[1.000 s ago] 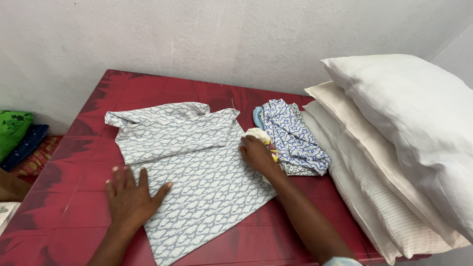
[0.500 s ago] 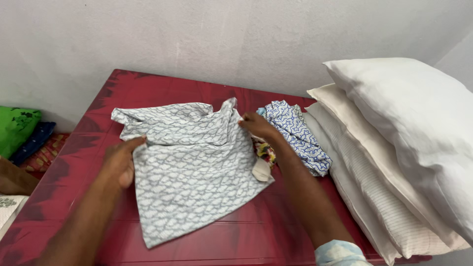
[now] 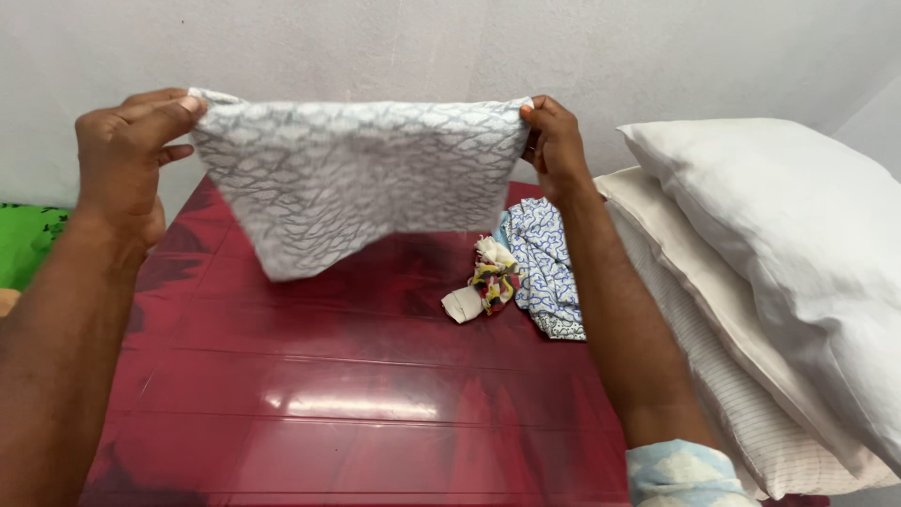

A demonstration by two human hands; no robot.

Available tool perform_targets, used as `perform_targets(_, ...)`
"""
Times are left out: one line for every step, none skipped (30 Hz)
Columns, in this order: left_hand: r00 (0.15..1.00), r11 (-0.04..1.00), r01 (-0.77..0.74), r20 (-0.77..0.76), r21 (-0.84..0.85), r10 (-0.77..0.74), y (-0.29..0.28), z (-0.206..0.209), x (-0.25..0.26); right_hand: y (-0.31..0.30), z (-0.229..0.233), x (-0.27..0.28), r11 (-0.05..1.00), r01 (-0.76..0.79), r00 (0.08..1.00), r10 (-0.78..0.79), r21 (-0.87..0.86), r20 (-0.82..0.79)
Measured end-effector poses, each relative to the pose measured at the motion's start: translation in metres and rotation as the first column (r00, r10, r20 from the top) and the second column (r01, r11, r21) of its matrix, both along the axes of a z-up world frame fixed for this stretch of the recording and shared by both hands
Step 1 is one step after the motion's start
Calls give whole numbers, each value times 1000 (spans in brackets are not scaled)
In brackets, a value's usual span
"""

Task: The person places a pillow into a patterned pillowcase and then wipes the pillow with a small cloth.

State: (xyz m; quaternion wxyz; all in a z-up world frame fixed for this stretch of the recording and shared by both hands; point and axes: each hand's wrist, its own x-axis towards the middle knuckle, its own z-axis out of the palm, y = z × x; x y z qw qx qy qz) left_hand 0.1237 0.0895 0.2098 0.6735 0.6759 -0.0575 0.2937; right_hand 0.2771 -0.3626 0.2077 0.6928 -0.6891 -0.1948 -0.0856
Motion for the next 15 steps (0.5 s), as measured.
perform_targets(998, 999, 18, 66, 44, -21, 1, 1, -4, 0, 7, -7, 999, 38, 998, -38, -10, -54)
perform_targets(998, 999, 22, 66, 48, -25, 3, 2, -6, 0, 13, -15, 999, 42, 998, -42, -5, -54)
perform_targets(998, 1000, 26, 51, -2, -26, 5, 0, -8, 0, 20, -22, 996, 79, 995, -81, -38, -54)
perform_targets(999, 998, 29, 35, -57, -27, 6, -4, -7, 1, 26, -30, 990, 116, 991, -120, -75, -56)
perform_targets(999, 998, 32, 32, -58, -31, 9, -8, -2, 5, 31, -37, 990, 120, 991, -124, -77, -58)
perform_targets(994, 991, 88, -55, -101, -94, 15, -13, 2, 12, 34, -42, 976, 76, 984, -107, -203, -146)
perform_targets(978, 979, 139, -138, -149, -159, 18, -20, 8, 20, 33, -48, 947, 21, 967, -101, -321, -234)
perform_targets(977, 979, 140, -137, -149, -161, 19, -25, 17, 27, 31, -54, 947, 22, 967, -102, -321, -234)
perform_targets(953, 986, 90, -276, -141, -127, 19, -29, 25, 31, 29, -60, 869, -26, 969, -100, -494, -228)
perform_targets(909, 991, 44, -405, -129, -93, 18, -33, 32, 32, 28, -63, 757, -70, 971, -98, -650, -218)
perform_targets(911, 990, 46, -402, -130, -95, 15, -38, 36, 33, 27, -64, 756, -66, 972, -100, -652, -214)
perform_targets(857, 995, 99, -507, -11, -91, 11, -43, 37, 34, 24, -64, 759, -116, 977, -28, -640, -210)
perform_targets(794, 981, 164, -604, 101, -71, 9, -46, 37, 34, 22, -62, 759, -166, 978, 44, -629, -205)
perform_targets(794, 981, 163, -604, 100, -71, 7, -47, 37, 34, 21, -60, 759, -166, 978, 45, -630, -204)
perform_targets(688, 924, 275, -725, 266, 4, 3, -48, 38, 34, 19, -58, 778, -175, 979, 74, -604, -188)
